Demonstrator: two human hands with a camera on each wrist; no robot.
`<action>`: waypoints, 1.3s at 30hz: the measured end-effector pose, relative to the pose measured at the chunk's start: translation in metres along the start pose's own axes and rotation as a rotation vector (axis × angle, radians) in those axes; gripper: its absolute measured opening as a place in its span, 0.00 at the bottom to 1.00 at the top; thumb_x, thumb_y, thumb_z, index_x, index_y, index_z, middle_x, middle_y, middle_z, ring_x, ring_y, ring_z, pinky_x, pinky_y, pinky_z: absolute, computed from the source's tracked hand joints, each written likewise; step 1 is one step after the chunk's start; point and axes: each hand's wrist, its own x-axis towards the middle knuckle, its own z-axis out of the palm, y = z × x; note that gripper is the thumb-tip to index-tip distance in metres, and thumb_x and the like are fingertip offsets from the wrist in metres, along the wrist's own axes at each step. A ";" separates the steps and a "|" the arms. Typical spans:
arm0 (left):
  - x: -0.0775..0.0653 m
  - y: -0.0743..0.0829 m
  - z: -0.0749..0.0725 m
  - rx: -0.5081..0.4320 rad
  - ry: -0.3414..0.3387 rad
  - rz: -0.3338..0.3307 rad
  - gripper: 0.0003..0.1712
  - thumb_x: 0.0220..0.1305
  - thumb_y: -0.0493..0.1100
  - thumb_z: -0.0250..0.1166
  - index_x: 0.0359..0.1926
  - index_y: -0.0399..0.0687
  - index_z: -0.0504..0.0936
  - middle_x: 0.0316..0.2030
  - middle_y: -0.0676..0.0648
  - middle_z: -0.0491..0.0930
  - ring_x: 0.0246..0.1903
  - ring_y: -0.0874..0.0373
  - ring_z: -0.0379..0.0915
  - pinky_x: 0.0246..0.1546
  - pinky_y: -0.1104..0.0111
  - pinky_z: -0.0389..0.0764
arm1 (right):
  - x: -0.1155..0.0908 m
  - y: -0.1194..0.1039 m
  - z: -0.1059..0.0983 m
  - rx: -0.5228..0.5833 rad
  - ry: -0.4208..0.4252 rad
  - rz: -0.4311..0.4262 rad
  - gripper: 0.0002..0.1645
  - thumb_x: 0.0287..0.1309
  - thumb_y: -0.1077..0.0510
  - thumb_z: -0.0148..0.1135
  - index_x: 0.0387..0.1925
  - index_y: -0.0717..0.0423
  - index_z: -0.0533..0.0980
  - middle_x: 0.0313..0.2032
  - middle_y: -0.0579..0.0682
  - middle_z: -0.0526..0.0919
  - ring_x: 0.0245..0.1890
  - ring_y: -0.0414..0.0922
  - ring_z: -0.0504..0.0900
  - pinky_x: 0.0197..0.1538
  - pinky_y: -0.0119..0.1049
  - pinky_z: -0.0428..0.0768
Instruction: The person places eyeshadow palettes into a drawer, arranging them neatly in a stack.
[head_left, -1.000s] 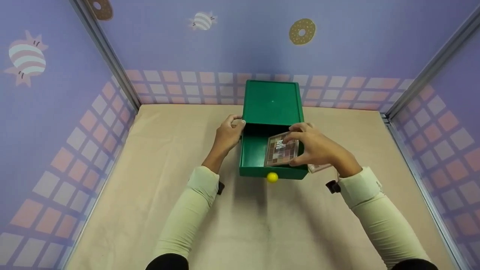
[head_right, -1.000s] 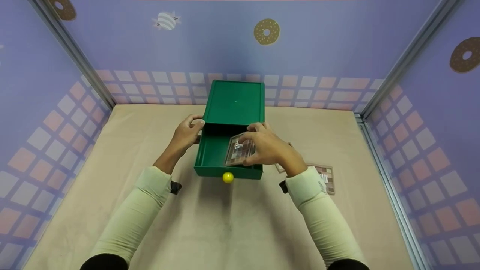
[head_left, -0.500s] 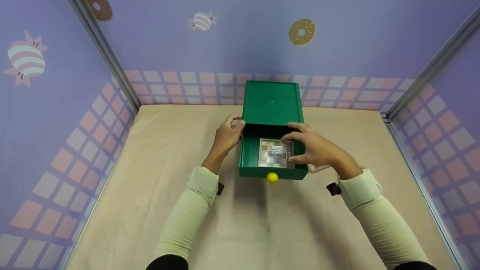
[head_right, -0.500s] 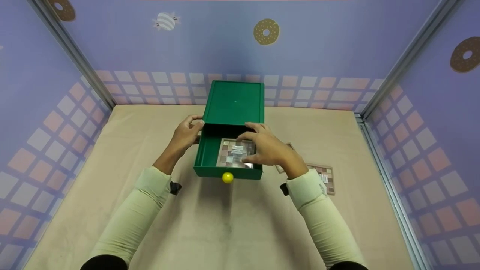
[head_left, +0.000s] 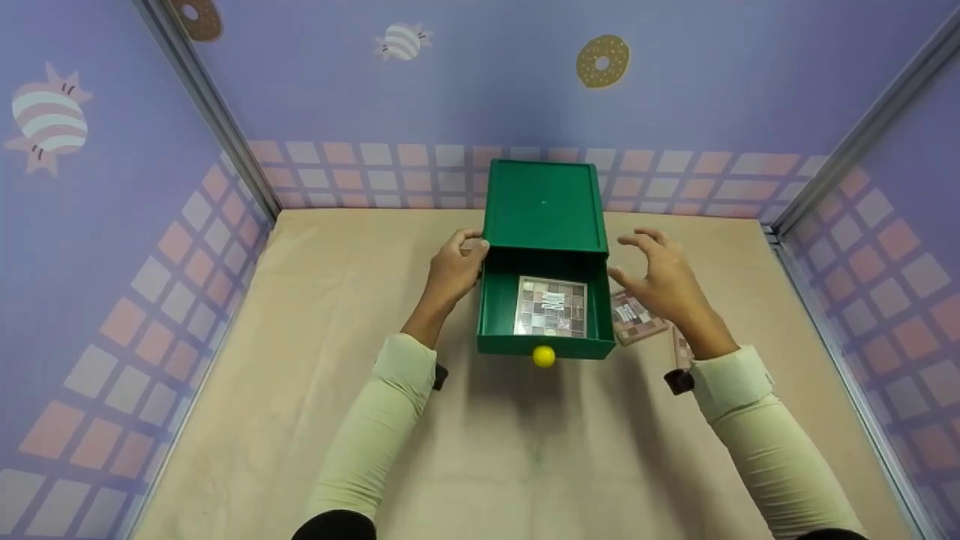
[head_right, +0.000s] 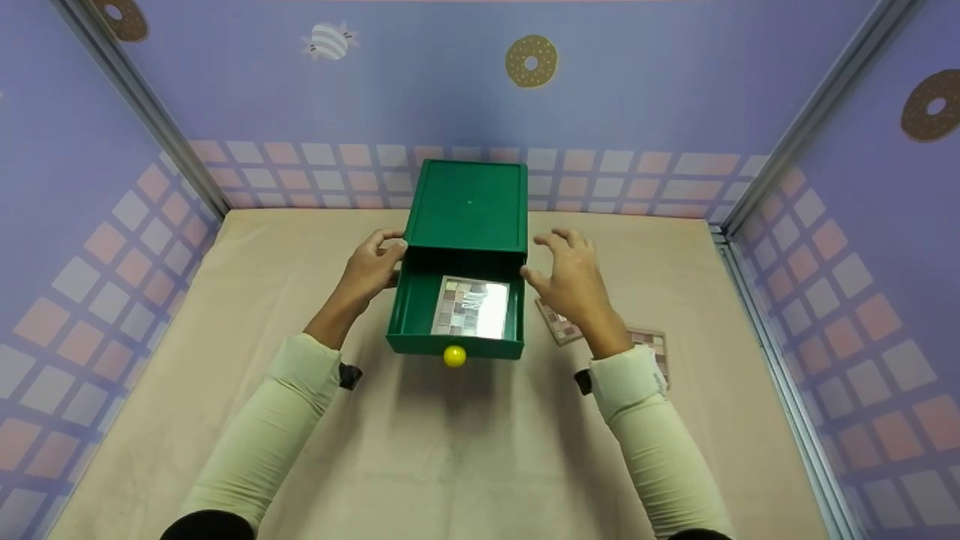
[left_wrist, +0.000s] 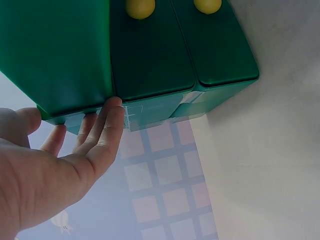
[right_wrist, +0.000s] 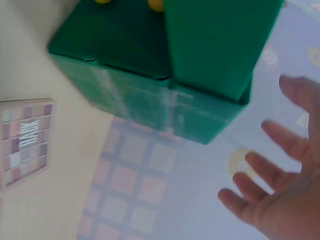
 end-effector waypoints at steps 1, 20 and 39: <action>0.000 0.000 0.000 -0.001 -0.001 0.002 0.24 0.76 0.55 0.54 0.68 0.56 0.74 0.51 0.46 0.84 0.41 0.54 0.81 0.38 0.65 0.80 | 0.000 0.004 0.002 0.000 0.017 0.016 0.32 0.65 0.53 0.68 0.65 0.61 0.73 0.71 0.65 0.66 0.71 0.69 0.60 0.71 0.67 0.61; -0.002 -0.001 -0.001 0.002 -0.006 0.014 0.24 0.76 0.56 0.54 0.68 0.56 0.73 0.48 0.45 0.84 0.42 0.51 0.81 0.38 0.66 0.80 | -0.012 0.092 0.059 -0.085 -0.175 0.400 0.53 0.65 0.42 0.65 0.78 0.64 0.52 0.73 0.76 0.53 0.70 0.76 0.58 0.67 0.73 0.63; -0.001 -0.001 -0.002 0.009 -0.012 0.023 0.23 0.77 0.55 0.54 0.67 0.57 0.74 0.49 0.44 0.84 0.48 0.44 0.82 0.39 0.64 0.79 | -0.030 0.134 0.102 -0.188 -0.272 0.420 0.44 0.61 0.42 0.67 0.67 0.65 0.64 0.61 0.74 0.67 0.60 0.69 0.67 0.60 0.70 0.71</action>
